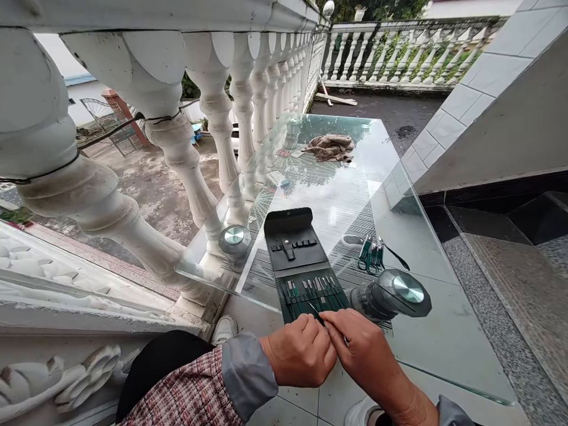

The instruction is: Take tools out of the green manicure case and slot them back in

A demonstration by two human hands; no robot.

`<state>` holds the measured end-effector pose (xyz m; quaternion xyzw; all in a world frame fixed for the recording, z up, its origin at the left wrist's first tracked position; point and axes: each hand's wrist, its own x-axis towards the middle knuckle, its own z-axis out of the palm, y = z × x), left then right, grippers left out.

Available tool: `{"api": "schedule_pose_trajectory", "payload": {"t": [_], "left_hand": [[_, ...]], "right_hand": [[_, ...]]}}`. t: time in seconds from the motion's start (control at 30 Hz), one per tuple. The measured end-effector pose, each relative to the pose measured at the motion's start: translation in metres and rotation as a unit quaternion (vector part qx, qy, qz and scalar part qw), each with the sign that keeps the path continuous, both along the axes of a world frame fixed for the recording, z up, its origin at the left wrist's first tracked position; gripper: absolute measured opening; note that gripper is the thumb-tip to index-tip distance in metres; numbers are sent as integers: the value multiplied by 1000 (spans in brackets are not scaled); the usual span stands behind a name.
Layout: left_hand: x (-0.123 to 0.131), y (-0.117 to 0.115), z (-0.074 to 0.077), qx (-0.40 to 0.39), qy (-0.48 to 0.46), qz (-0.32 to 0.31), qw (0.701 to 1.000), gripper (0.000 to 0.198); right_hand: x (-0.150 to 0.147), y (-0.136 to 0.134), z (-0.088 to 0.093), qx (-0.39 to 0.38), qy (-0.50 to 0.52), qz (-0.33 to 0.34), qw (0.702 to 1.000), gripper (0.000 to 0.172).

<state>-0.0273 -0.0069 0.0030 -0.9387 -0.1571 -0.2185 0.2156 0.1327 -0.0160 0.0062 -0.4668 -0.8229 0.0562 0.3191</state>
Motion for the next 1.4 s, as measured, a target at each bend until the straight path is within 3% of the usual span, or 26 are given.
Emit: {"api": "schedule_pose_trajectory", "payload": {"t": [0.33, 0.57, 0.67, 0.8, 0.9, 1.0, 1.27, 1.4], "left_hand": [[0, 1, 0, -16, -11, -7, 1000, 20], [-1, 1, 0, -39, 1, -11, 999, 18], [-2, 1, -1, -33, 2, -14, 999, 17], [-5, 1, -2, -14, 21, -12, 1000, 17], [-6, 1, -2, -10, 21, -14, 1000, 17], [-6, 0, -1, -9, 9, -12, 1000, 17], [-5, -1, -2, 0, 14, 3, 1000, 16], [-5, -1, -1, -12, 17, 3, 1000, 15]], "right_hand": [[-5, 4, 7, 114, -106, -2, 988, 23], [-8, 3, -1, 133, -92, -6, 987, 18], [-3, 3, -1, 108, -57, 8, 992, 17], [11, 2, 2, 2, 2, 26, 1000, 17], [21, -1, 4, -69, 8, 63, 996, 12], [24, -3, 4, -88, -9, 84, 993, 10], [19, 1, 6, 29, -78, 67, 994, 25], [16, 2, 9, 46, -85, 76, 992, 26]]}}
